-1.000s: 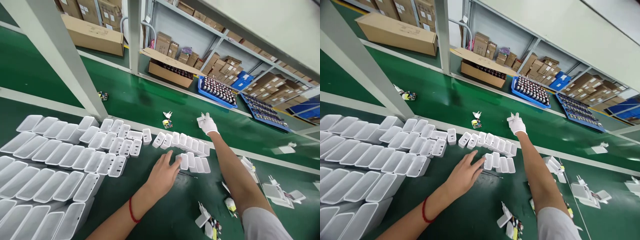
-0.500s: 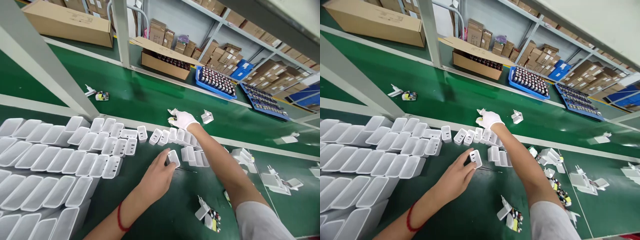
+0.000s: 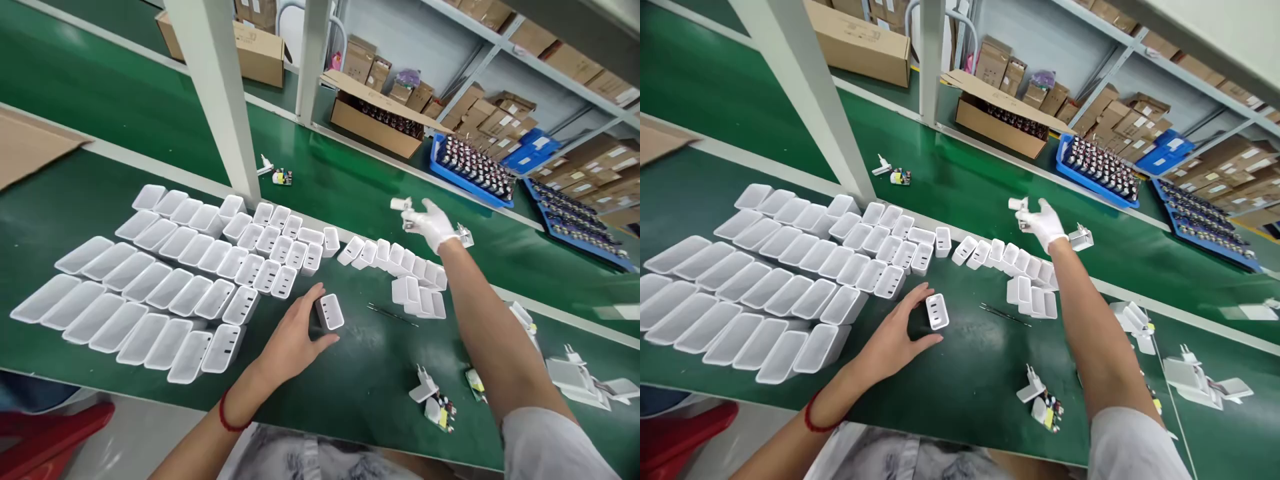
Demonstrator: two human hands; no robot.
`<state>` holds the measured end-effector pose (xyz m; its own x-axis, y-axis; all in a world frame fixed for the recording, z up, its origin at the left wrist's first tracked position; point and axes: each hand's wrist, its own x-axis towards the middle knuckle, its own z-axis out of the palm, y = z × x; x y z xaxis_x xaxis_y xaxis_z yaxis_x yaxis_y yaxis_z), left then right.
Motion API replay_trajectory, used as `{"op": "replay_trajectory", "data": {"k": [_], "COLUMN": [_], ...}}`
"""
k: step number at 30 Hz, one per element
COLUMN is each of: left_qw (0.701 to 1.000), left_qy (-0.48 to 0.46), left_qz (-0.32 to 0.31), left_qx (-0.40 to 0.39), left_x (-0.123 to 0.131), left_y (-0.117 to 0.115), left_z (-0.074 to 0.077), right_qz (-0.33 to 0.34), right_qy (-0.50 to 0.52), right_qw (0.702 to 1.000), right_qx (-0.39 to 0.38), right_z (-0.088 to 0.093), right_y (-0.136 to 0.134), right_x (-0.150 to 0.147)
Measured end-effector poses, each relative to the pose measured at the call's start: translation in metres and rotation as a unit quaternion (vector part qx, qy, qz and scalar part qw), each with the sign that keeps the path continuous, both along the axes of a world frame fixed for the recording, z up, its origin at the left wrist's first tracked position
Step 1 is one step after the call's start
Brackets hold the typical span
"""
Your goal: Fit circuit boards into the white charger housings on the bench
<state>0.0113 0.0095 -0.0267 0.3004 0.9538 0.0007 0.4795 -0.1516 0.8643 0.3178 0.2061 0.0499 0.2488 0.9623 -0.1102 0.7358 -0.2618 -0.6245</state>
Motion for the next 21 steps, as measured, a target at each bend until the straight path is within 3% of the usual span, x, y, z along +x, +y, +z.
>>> {"op": "replay_trajectory", "data": {"k": [2, 5, 8, 11, 16, 21], "left_qw": [1.0, 1.0, 0.998, 0.998, 0.997, 0.997], "left_qy": [0.005, 0.007, 0.013, 0.008, -0.003, -0.008], "left_qz": [0.011, -0.012, -0.051, -0.057, -0.06, -0.065], "left_qx": [-0.014, -0.017, -0.03, -0.04, -0.046, -0.039], "left_x": [0.002, 0.004, 0.003, 0.001, 0.0, 0.0], "left_y": [0.001, -0.002, -0.009, -0.016, -0.016, -0.014], "left_z": [-0.002, -0.003, -0.004, -0.006, -0.008, -0.007], "right_qz": [0.03, 0.091, 0.111, 0.134, 0.154, 0.174], "right_qy": [0.094, 0.304, 0.396, 0.433, 0.39, 0.367], "right_qw": [0.993, 0.935, 0.904, 0.889, 0.907, 0.914], "right_qx": [0.059, 0.156, 0.12, 0.071, 0.036, 0.009], "right_z": [0.014, 0.022, 0.007, -0.023, -0.059, -0.059], "right_y": [-0.03, -0.095, -0.159, -0.201, -0.224, -0.225], "right_x": [-0.009, -0.037, -0.074, -0.101, -0.111, -0.106]}}
